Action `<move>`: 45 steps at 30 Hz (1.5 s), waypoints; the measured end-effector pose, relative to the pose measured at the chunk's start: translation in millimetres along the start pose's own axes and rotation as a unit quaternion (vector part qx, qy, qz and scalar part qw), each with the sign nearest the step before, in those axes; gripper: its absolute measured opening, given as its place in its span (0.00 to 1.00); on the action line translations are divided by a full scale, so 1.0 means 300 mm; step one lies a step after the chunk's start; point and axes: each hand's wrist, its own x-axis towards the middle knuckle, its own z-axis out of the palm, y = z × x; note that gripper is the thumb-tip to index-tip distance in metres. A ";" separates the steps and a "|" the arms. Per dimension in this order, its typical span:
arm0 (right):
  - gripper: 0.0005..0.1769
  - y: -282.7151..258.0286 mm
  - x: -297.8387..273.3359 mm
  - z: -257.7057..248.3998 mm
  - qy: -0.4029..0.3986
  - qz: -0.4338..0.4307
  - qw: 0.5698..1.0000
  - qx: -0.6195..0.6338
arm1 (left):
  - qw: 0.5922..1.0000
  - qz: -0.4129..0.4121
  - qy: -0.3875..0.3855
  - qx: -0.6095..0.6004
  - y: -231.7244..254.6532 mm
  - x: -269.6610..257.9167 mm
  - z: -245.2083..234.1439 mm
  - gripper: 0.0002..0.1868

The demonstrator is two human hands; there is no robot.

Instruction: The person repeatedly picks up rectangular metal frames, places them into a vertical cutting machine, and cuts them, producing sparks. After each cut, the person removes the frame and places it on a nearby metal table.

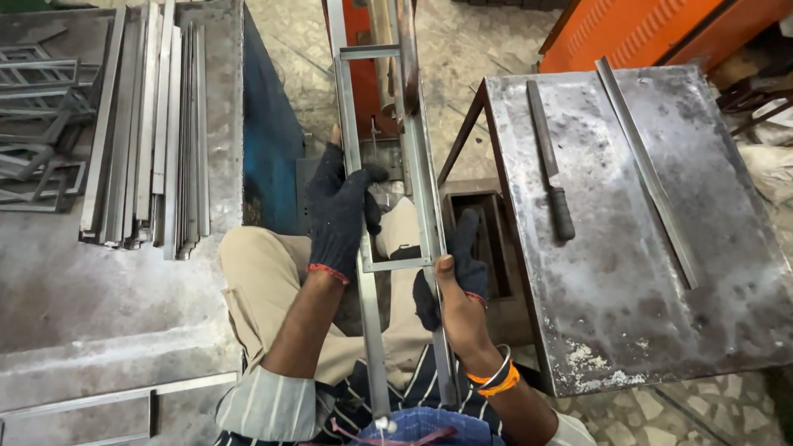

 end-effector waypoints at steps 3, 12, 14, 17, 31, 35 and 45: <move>0.24 -0.042 -0.035 0.025 0.012 -0.002 0.999 -0.044 | 1.000 -0.017 -0.003 0.007 0.081 -0.047 0.030 0.38; 0.29 0.034 -0.025 0.006 -0.030 -0.054 0.998 -0.034 | 1.000 -0.018 -0.002 -0.005 0.071 -0.048 0.030 0.35; 0.26 0.022 -0.011 0.020 0.007 -0.038 0.998 -0.050 | 1.000 -0.024 -0.001 0.005 0.066 -0.049 0.022 0.26; 0.31 -0.045 -0.047 0.059 0.042 -0.078 0.991 -0.096 | 0.999 -0.033 -0.011 0.040 0.057 -0.075 -0.001 0.13; 0.39 -0.219 0.229 0.175 0.057 -0.010 0.978 -0.201 | 0.997 0.045 -0.052 0.040 0.052 0.097 0.009 0.16; 0.32 -0.229 0.211 0.180 0.011 -0.072 0.995 -0.066 | 0.999 0.013 -0.027 0.028 -0.020 0.105 -0.005 0.18; 0.36 -0.256 0.466 0.157 0.047 -0.062 0.948 -0.308 | 0.996 0.057 -0.036 0.059 0.038 0.285 0.013 0.13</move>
